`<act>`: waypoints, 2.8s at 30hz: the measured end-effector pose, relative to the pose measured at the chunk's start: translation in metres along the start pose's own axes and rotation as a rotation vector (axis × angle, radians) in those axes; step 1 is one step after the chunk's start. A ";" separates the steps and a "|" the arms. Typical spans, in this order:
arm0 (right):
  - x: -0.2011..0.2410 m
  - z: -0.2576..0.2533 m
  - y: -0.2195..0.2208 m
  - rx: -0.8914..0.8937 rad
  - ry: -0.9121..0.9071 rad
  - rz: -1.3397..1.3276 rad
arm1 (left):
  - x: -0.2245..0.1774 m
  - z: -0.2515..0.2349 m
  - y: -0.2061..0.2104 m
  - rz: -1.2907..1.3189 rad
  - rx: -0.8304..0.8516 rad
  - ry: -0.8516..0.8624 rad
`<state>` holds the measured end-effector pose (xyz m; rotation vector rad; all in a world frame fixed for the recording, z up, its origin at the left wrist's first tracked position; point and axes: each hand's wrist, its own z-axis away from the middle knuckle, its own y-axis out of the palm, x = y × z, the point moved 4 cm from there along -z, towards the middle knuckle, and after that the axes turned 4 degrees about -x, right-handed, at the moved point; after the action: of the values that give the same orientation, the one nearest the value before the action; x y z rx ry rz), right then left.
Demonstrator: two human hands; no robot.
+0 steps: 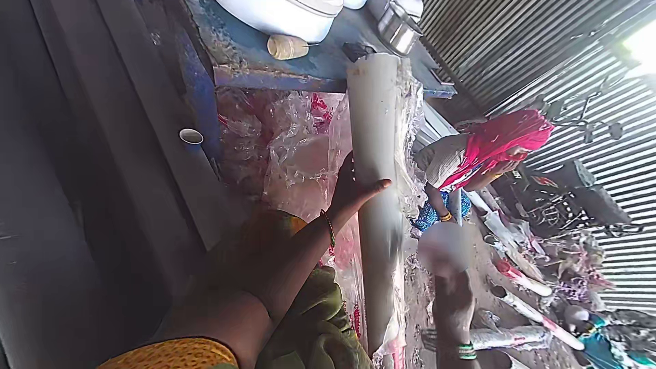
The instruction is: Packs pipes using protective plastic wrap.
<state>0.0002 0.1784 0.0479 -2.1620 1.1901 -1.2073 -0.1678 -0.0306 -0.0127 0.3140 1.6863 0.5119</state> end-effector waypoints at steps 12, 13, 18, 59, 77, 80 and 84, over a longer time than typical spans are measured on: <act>0.071 -0.152 0.073 0.336 0.057 0.514 | 0.000 0.002 0.001 -0.159 -0.019 -0.071; 0.073 -0.154 0.076 0.367 0.046 0.535 | -0.002 0.003 0.000 -0.162 -0.008 -0.085; 0.074 -0.157 0.080 0.454 -0.023 0.445 | -0.004 0.007 -0.002 -0.166 0.041 -0.131; 0.004 -0.158 0.096 0.179 0.280 -0.389 | -0.003 0.007 0.004 -0.242 -0.028 -0.012; 0.142 -0.266 0.104 0.315 -0.189 0.424 | -0.001 0.005 -0.001 -0.164 0.048 -0.036; 0.154 -0.274 0.121 0.334 -0.161 0.609 | -0.002 0.005 -0.003 -0.166 0.060 -0.062; 0.147 -0.282 0.132 0.296 -0.176 0.581 | -0.006 0.006 -0.004 -0.190 0.071 -0.097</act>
<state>-0.2589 0.0007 0.1890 -1.5185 1.3340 -0.8528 -0.1611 -0.0355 -0.0103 0.2231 1.6232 0.2925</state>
